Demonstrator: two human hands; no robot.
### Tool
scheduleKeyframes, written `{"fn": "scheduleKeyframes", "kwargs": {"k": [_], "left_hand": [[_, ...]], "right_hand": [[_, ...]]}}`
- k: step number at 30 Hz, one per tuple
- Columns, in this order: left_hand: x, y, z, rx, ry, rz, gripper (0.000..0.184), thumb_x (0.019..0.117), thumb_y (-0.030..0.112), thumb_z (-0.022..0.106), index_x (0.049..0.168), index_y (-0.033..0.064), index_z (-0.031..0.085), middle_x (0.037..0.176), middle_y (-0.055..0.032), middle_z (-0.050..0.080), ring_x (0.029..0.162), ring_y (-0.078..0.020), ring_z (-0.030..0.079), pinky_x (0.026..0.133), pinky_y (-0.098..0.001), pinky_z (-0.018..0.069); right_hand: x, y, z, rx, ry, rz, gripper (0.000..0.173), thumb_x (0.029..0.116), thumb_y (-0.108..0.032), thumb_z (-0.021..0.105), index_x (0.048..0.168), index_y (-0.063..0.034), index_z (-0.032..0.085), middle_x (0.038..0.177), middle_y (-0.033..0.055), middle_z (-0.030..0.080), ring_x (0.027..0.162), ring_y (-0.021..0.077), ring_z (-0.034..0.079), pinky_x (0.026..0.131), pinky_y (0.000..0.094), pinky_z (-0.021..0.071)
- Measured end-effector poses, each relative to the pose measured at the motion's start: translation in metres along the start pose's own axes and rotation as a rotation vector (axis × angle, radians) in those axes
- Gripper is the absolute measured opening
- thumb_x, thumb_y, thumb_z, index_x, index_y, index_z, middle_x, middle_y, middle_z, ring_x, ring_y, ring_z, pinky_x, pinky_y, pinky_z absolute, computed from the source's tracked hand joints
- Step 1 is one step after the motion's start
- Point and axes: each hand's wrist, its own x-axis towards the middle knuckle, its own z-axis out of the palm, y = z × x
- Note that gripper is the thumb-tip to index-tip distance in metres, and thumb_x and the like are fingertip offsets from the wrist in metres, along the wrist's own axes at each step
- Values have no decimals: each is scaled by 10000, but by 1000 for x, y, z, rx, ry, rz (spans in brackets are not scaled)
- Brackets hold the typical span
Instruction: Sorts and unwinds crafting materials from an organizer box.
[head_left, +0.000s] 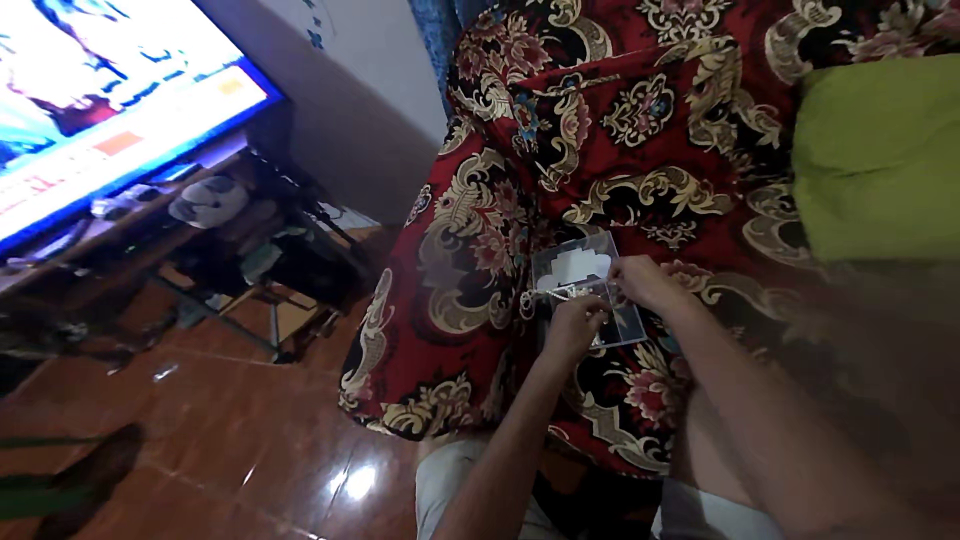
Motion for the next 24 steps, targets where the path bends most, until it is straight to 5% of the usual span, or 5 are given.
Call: {"fn": "scheduleKeyframes", "kwargs": {"k": [5,9,12,20,24], "left_hand": [[8,12,1,14,30,23,252,1027,89,555,1224,-3,683,1160,-158,706,942,-209,689,881,-354,546],[12,20,-4,-63,96,24,323,1022,77,562,1317,-52,592,1129,-173,695,892,-194,689,817,-337,565],[12,23,-9,-110,179,50,249,1015,87,584,1208,-69,609,1045,-165,698,865,-175,693,807,-322,570],[9,21,-12,-62,294,130,205,970,64,629,1137,-50,667,1009,-159,706,786,-164,676,750,-309,567],[11,13,-11,-25,184,32,244,997,98,615,1180,-59,656,1091,-178,704,907,-212,699,841,-352,569]], "right_hand": [[-7,-4,-11,-98,60,-57,229,1036,-150,604,1195,-49,735,1208,188,699,1169,344,644,1040,541,467],[-13,-2,-17,407,-19,-138,355,1113,-274,460,1217,-5,666,1095,126,679,916,168,664,793,338,557],[-22,-6,-20,677,-215,-165,339,1120,-277,417,1253,-26,600,1024,54,644,854,110,675,708,297,593],[-19,-3,-20,490,-193,-200,203,1052,-154,588,1089,35,654,834,22,685,692,47,665,709,224,578],[-13,2,-16,308,-83,-183,306,1083,-250,544,1114,16,692,940,92,680,774,98,655,759,275,565]]}}
